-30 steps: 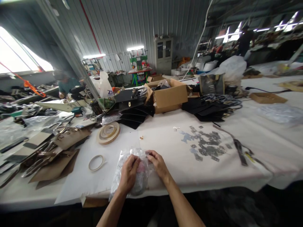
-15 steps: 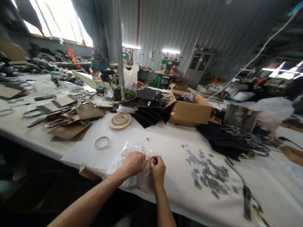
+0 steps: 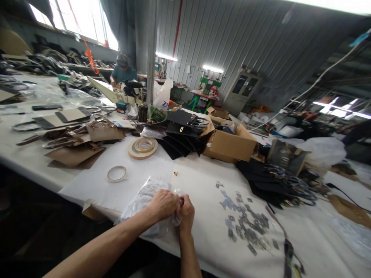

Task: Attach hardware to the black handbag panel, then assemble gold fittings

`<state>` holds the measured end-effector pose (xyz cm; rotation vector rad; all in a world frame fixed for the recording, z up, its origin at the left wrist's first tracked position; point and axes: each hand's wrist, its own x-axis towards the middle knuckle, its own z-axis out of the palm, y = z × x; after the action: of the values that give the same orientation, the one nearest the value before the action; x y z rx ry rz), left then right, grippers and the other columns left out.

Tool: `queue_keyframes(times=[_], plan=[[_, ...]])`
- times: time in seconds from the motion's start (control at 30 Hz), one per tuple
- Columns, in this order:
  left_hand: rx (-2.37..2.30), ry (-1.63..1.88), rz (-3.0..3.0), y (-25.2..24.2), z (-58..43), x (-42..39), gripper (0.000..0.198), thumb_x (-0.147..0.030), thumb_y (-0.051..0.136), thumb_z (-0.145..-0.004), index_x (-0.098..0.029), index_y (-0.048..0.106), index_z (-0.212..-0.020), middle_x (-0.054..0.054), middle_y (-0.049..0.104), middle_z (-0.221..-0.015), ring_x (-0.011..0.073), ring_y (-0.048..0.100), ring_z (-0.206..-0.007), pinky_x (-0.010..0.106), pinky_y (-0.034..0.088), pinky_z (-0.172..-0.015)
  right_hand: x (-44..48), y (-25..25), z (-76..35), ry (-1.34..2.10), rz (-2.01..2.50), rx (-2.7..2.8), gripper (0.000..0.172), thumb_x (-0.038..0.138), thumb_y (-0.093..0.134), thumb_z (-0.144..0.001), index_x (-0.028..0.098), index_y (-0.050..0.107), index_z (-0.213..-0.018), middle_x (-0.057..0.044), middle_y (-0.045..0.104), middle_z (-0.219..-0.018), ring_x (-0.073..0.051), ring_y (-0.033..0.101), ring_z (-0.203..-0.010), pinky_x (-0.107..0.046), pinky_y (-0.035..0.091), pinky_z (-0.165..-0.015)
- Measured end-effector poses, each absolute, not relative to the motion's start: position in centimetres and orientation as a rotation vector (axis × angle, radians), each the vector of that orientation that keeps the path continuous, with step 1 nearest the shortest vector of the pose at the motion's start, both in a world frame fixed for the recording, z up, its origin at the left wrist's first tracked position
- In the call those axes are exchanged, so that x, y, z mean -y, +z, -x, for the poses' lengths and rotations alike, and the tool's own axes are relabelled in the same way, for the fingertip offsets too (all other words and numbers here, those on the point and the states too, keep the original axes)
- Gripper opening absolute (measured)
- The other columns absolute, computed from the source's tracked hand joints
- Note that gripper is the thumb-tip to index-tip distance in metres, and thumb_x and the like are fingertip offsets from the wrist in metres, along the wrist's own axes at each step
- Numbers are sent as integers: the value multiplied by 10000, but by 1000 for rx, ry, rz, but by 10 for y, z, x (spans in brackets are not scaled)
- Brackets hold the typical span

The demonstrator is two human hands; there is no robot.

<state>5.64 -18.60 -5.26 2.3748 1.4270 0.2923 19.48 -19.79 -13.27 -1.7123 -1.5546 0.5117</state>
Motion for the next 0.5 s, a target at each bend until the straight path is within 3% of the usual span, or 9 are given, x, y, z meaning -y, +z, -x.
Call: queue_keyframes(times=[0.1, 0.3, 0.4, 0.5], plan=[[-1374, 401, -2425, -57, -45, 185, 232, -235, 524, -930, -164, 694, -789, 160, 739, -769, 319, 715, -737, 391, 494, -714, 196, -135, -195, 482, 1755, 1551, 171, 407, 481, -849, 260, 563, -819, -9, 661, -668, -204, 596, -606, -287, 407, -596], [-1232, 770, -2190, -61, -30, 187, 312, -313, 519, -937, -215, 569, -646, 12, 592, -598, 168, 542, -560, 272, 371, -611, 177, -131, -190, 391, 1884, 1527, 104, 226, 444, -795, 267, 539, -788, 2, 633, -633, -190, 555, -584, -278, 356, -573], [-1212, 964, -1924, -59, -27, 189, 429, -394, 463, -967, -217, 495, -577, -12, 497, -524, 156, 480, -523, 268, 346, -564, 169, -124, -188, 382, 1946, 1463, 119, 191, 476, -788, 258, 566, -748, 0, 652, -655, -182, 575, -621, -271, 372, -600], [-1192, 1156, -1670, -56, -17, 190, 491, -616, 539, -888, -242, 553, -570, 13, 583, -583, 208, 552, -596, 301, 447, -577, 158, -125, -187, 468, 1965, 1346, 43, 235, 633, -717, 248, 605, -688, 4, 691, -702, -182, 622, -680, -265, 415, -635]])
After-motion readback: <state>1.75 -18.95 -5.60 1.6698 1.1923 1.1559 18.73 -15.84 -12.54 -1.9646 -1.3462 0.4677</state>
